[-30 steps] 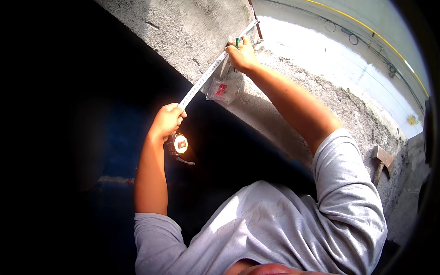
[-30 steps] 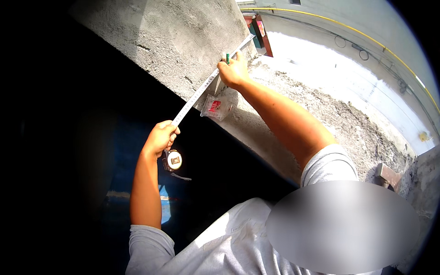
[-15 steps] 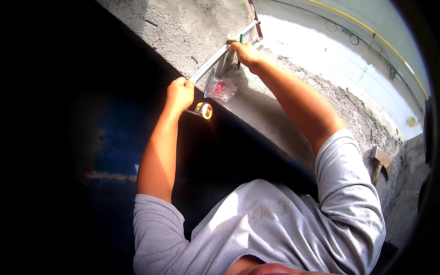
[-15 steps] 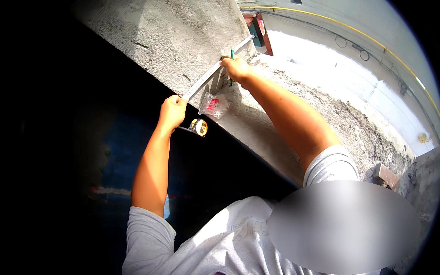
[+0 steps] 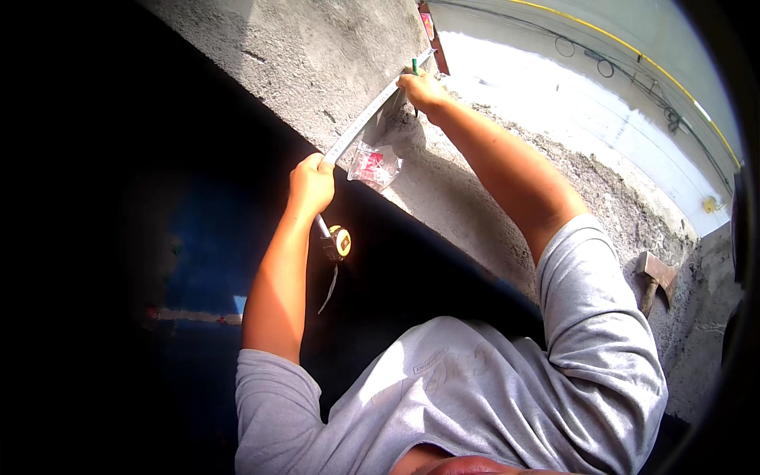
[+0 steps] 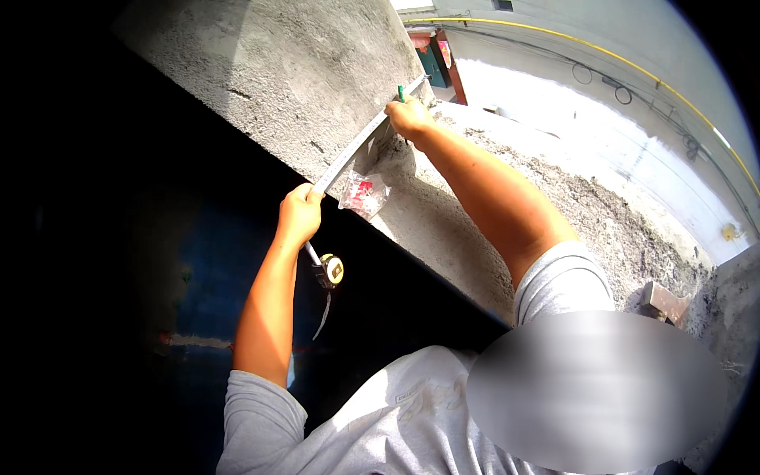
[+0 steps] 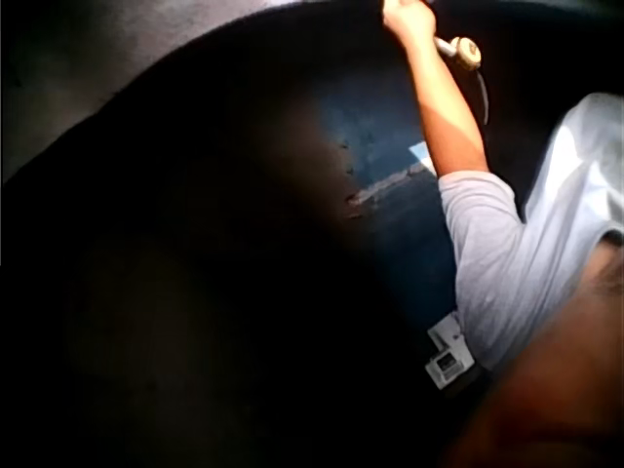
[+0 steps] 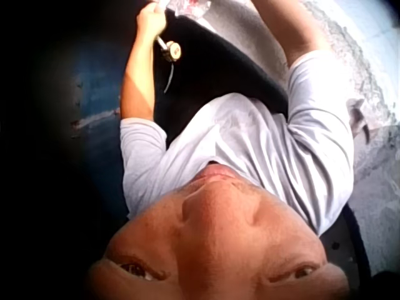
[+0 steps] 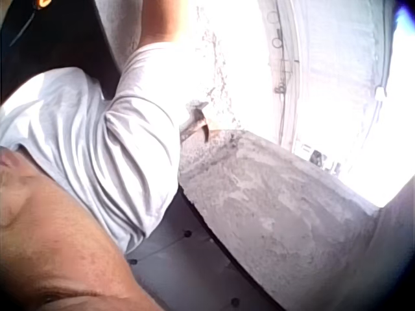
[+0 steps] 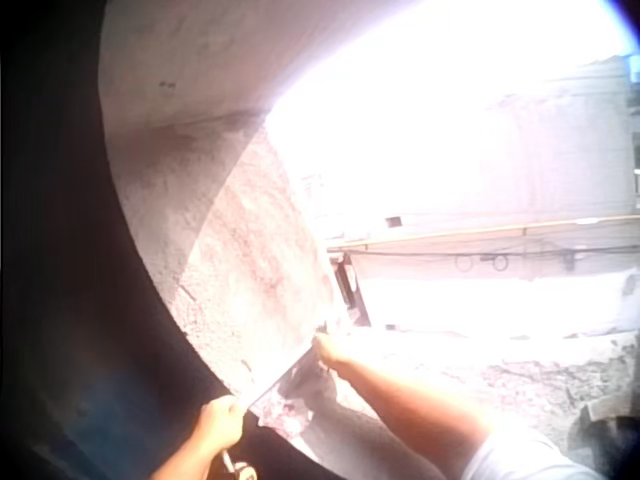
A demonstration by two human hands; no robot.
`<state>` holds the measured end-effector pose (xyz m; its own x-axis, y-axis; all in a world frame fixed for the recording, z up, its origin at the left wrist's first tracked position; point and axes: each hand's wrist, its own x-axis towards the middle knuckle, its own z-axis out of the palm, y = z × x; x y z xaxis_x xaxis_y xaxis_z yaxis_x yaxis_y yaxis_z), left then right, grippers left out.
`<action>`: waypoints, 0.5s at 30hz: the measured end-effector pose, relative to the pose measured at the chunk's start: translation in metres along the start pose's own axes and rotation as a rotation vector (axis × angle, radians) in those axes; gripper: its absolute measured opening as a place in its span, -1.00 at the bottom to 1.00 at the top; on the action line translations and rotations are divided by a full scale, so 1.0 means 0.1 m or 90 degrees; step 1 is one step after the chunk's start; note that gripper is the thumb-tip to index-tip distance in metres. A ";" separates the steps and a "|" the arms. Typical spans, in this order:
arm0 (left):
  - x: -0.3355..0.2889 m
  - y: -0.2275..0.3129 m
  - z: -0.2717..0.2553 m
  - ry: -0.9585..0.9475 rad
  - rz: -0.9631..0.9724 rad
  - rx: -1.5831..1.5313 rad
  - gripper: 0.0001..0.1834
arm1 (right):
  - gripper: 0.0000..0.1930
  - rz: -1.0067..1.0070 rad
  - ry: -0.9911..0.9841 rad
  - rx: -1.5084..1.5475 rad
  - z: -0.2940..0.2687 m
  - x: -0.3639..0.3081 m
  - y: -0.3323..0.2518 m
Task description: The person measures a concrete wall with a tape measure and marks points with a pencil. They then use a hammer to tap the wall at the marked locations.
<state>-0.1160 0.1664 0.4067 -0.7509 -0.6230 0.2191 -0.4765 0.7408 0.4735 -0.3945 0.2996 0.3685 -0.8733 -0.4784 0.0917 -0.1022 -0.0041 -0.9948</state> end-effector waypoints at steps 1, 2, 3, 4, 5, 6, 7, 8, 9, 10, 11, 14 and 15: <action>-0.02 -0.01 0.00 0.003 0.003 -0.006 -0.70 | -0.72 0.007 -0.008 0.014 -0.01 0.01 0.00; -0.02 -0.04 0.02 0.003 0.004 0.001 -0.70 | -0.73 0.009 -0.001 0.029 -0.01 0.02 0.01; 0.01 -0.04 0.04 0.007 0.008 0.009 -0.69 | -0.74 0.006 0.008 0.046 -0.01 0.08 0.04; 0.04 -0.05 0.07 0.010 0.013 0.017 -0.69 | -0.75 0.004 0.017 0.062 -0.01 0.14 0.08; 0.06 -0.04 0.10 0.028 0.035 0.013 -0.67 | -0.77 0.004 0.044 0.095 0.01 0.19 0.12; 0.05 0.00 0.13 0.038 0.024 0.010 -0.66 | -0.78 0.001 0.060 0.115 0.03 0.18 0.11; 0.03 0.07 0.15 0.056 0.014 -0.003 -0.66 | -0.79 -0.003 0.076 0.134 0.05 0.17 0.11; 0.02 0.11 0.15 0.075 0.004 -0.016 -0.66 | -0.79 -0.007 0.093 0.154 0.07 0.16 0.12; 0.03 0.09 0.18 0.086 0.016 -0.008 -0.68 | -0.76 0.014 0.065 0.111 0.02 0.12 0.09; 0.03 0.07 0.17 0.081 0.018 -0.006 -0.69 | -0.74 0.033 0.056 0.081 0.02 0.13 0.11; 0.04 0.05 0.15 0.077 0.019 -0.004 -0.70 | -0.72 0.051 0.048 0.050 0.02 0.15 0.10; 0.06 -0.02 0.13 0.070 0.037 -0.017 -0.67 | -0.64 0.053 0.031 -0.014 -0.05 0.14 0.09; 0.08 -0.04 0.12 0.060 0.038 -0.009 -0.68 | -0.62 0.046 0.024 -0.028 -0.07 0.12 0.09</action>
<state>-0.1257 0.1612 0.3968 -0.7308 -0.5993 0.3267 -0.4252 0.7742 0.4689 -0.4094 0.2996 0.3611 -0.8964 -0.4427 0.0229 -0.0590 0.0679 -0.9959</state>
